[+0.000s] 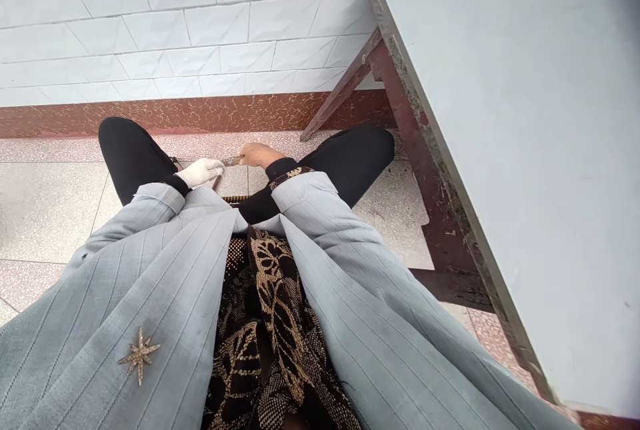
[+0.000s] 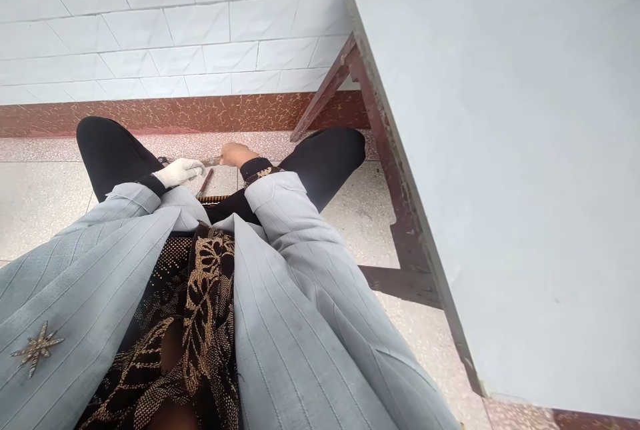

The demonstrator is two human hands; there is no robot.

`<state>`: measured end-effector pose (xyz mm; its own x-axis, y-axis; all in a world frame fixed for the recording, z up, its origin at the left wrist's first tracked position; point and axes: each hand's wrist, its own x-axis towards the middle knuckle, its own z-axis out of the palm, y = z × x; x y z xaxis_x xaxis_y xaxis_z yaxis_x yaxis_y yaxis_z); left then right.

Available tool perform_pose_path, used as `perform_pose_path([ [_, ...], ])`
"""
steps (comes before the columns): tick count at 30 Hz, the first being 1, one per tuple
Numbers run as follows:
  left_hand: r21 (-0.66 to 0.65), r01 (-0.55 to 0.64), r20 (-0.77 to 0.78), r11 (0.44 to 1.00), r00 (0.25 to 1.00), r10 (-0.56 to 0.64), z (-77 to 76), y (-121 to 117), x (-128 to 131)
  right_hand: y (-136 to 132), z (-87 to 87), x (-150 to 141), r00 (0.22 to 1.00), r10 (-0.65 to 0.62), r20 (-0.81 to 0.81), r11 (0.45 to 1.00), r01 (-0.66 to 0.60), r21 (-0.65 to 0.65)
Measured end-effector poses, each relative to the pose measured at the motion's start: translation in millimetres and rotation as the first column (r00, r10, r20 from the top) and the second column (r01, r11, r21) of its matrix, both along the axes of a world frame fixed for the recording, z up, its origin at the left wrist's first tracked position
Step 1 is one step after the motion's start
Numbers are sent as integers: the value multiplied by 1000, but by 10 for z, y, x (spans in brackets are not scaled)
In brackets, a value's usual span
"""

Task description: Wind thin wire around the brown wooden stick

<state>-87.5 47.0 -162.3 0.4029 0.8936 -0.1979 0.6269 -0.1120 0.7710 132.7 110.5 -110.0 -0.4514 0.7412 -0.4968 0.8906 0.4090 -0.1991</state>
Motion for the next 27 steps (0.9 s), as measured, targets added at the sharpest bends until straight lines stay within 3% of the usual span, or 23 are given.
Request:
perform_pose_path([
  [10,78,-73,-70,994,994,79,231,16,-26,45,-73,69,983,153,-102,955,-174,-241],
  [17,41,-253,-40,966,966,255,192,52,-53,120,5,164,938,188,-292,923,-270,-273],
  [19,-19,-269,27,963,963,269,187,67,-68,119,61,201,908,151,-391,909,-283,-306],
  [23,-164,-179,221,970,952,213,162,78,-111,60,211,255,822,13,-569,877,-282,-388],
  [27,-208,-66,353,976,925,137,109,41,-119,7,280,253,678,-125,-724,907,-218,-361],
])
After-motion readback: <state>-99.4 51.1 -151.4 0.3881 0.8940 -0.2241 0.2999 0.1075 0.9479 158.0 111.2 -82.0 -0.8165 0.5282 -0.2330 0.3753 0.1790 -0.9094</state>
